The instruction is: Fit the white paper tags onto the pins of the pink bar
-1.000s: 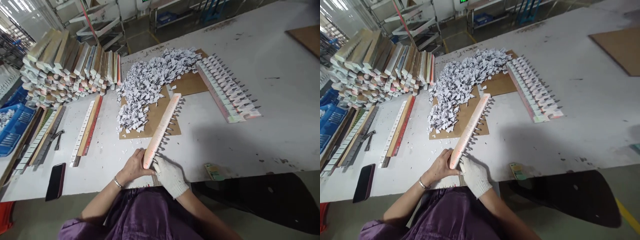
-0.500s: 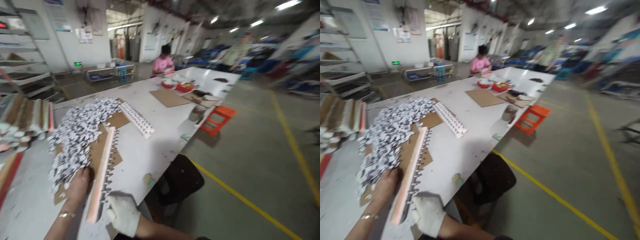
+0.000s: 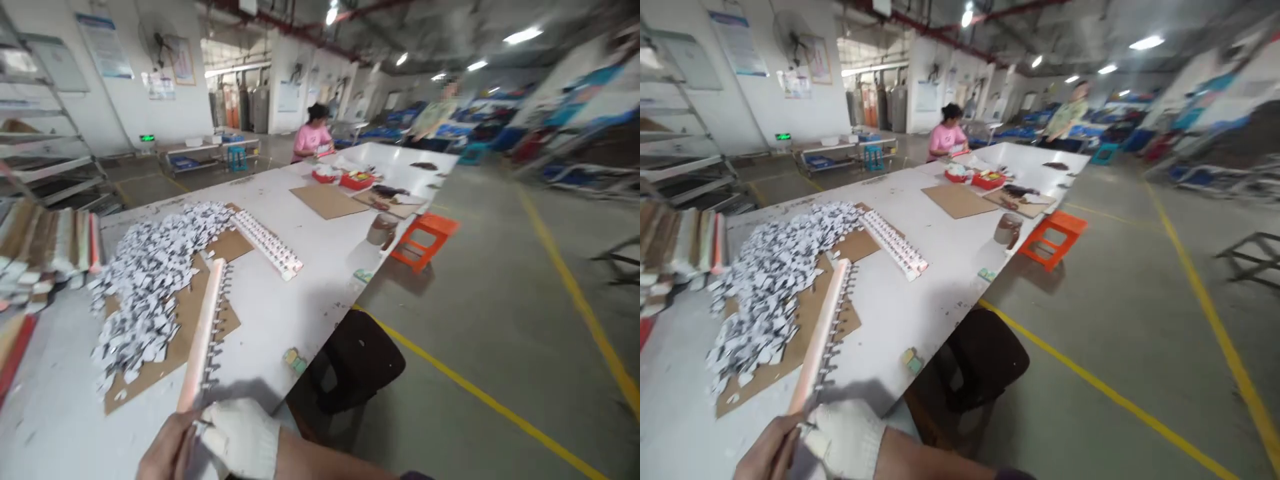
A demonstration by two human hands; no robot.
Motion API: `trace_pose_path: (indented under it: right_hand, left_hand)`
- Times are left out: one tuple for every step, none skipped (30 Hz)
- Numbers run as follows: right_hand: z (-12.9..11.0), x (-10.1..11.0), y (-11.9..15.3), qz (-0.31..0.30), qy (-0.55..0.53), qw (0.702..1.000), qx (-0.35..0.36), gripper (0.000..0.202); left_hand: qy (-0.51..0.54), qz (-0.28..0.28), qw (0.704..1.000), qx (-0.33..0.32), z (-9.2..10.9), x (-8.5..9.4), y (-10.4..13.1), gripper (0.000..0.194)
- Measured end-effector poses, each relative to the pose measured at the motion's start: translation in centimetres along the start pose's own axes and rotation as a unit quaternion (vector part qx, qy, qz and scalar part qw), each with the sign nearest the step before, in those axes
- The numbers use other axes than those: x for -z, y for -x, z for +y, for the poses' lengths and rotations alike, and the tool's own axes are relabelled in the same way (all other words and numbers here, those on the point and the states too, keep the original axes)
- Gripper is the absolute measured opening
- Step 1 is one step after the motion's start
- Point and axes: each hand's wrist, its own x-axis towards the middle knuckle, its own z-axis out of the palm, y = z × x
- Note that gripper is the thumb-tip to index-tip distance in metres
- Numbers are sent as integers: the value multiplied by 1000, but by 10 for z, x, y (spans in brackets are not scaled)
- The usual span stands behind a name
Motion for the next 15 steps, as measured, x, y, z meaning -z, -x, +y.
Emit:
trace_pose_path:
  right_hand:
    - [-1,-4,2,-48,71,995,51,16]
    - [-1,-8,4,-80,115,987,80,16]
    - [0,-13,7,-96,119,985,77,19]
    - [1,-18,10,-114,105,987,43,22]
    - [3,-21,13,-134,88,987,1,25]
    - [5,-24,15,-145,78,985,-42,27]
    - [7,-26,17,-157,74,982,-74,27]
    - [8,-27,18,-163,81,978,-103,26]
    - [8,-28,18,-166,90,975,-120,25]
    - [8,-29,17,-169,101,972,-131,25]
    - [7,-30,16,-171,110,970,-136,25]
    - [6,-32,14,-171,117,969,-138,25]
    - [4,-34,12,-169,121,968,-139,25]
    - [3,-37,9,-163,125,968,-141,25]
    - [1,-39,7,-156,129,969,-142,24]
  left_hand:
    - [9,-3,1000,-11,9,-1,7,26]
    - [9,-17,1000,1,17,-2,12,25]
    - [-2,-17,1000,21,23,-1,15,26]
    - [-13,-16,999,37,27,0,17,27]
    - [-26,-5,998,52,29,1,19,28]
    - [-41,-6,996,74,30,3,19,30]
    - [-59,-11,994,95,30,4,20,36]
    - [-78,-22,990,112,29,5,20,47]
    - [-94,-38,987,126,28,5,20,57]
    - [-108,-54,983,136,27,3,21,66]
    - [-120,-67,980,144,26,1,21,70]
    - [-128,-76,977,152,24,-1,21,71]
    - [-133,-82,975,160,22,-4,22,69]
    - [-134,-85,973,169,21,-7,22,67]
    - [-132,-86,971,179,20,-9,22,65]
